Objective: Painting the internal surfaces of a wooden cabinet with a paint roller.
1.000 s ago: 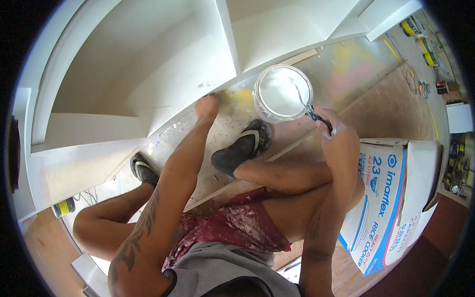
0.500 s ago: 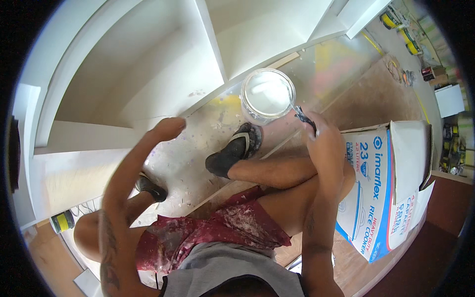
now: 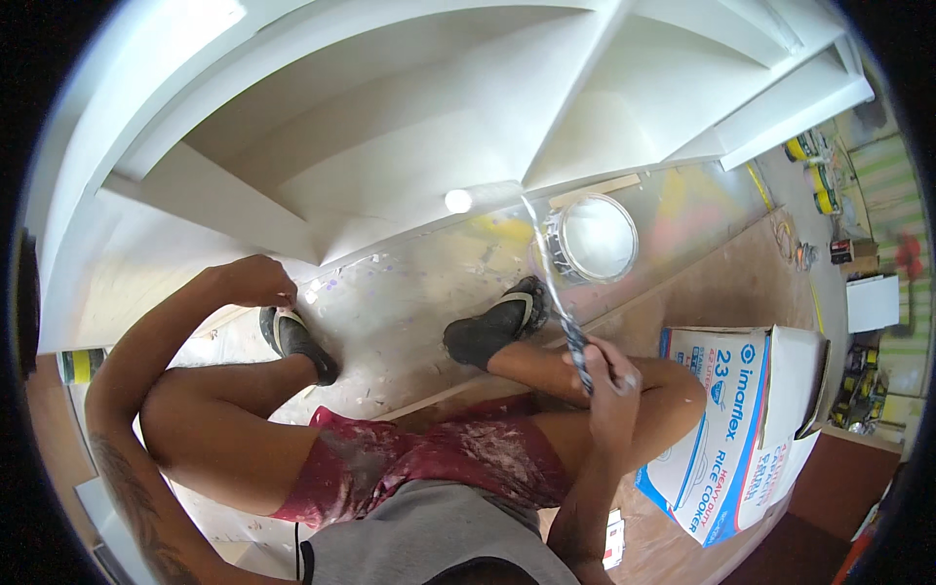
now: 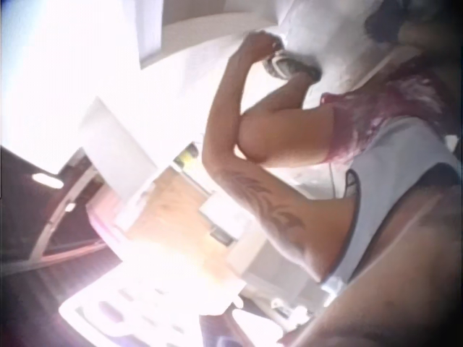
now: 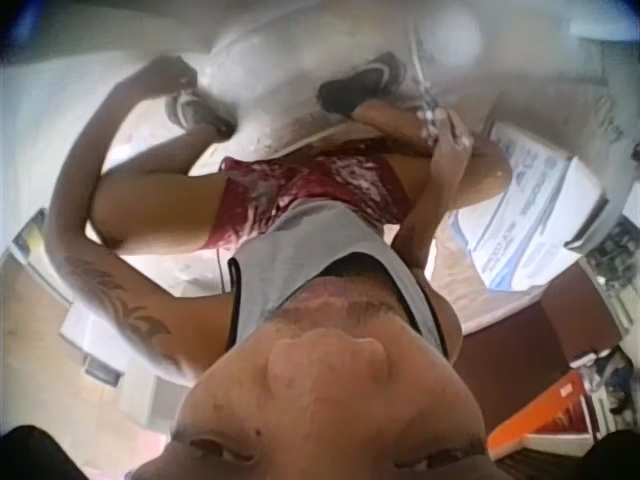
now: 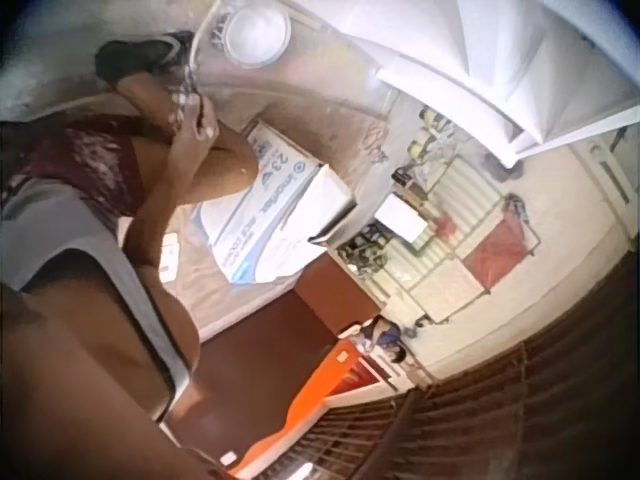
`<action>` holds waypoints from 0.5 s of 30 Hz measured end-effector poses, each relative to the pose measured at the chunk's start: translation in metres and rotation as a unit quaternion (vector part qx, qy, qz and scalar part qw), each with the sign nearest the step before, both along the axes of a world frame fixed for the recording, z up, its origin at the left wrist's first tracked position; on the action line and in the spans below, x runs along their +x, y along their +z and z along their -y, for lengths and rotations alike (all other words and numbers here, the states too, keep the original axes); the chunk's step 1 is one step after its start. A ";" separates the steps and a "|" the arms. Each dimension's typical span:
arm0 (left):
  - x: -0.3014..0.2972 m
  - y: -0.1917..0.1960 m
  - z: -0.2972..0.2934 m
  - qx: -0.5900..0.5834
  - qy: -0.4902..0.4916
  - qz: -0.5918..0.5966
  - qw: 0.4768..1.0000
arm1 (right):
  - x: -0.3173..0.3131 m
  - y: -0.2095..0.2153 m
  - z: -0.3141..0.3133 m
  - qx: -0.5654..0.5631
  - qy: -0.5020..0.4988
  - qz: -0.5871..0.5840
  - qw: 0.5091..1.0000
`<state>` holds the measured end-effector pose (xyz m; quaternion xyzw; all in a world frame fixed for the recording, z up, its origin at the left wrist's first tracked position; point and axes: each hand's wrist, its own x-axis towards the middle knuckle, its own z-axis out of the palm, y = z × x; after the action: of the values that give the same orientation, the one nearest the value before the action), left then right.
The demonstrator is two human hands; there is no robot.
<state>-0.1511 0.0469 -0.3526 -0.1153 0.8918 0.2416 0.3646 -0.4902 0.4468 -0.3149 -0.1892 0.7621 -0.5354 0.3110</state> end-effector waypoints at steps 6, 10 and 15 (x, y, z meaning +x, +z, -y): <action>0.008 -0.026 -0.014 0.014 -0.050 -0.105 0.993 | 0.012 -0.063 0.098 0.004 0.059 0.011 0.998; 0.015 -0.028 -0.029 0.030 -0.014 -0.124 0.992 | 0.005 -0.097 0.153 -0.053 0.127 -0.239 0.961; 0.045 -0.036 -0.026 -0.036 0.024 0.016 0.999 | -0.006 -0.099 0.178 0.184 0.237 -0.468 0.831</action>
<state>-0.1063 0.0727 -0.3884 -0.1537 0.8910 0.2162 0.3684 -0.4960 0.2689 -0.4135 -0.5315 0.8326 -0.1423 0.0636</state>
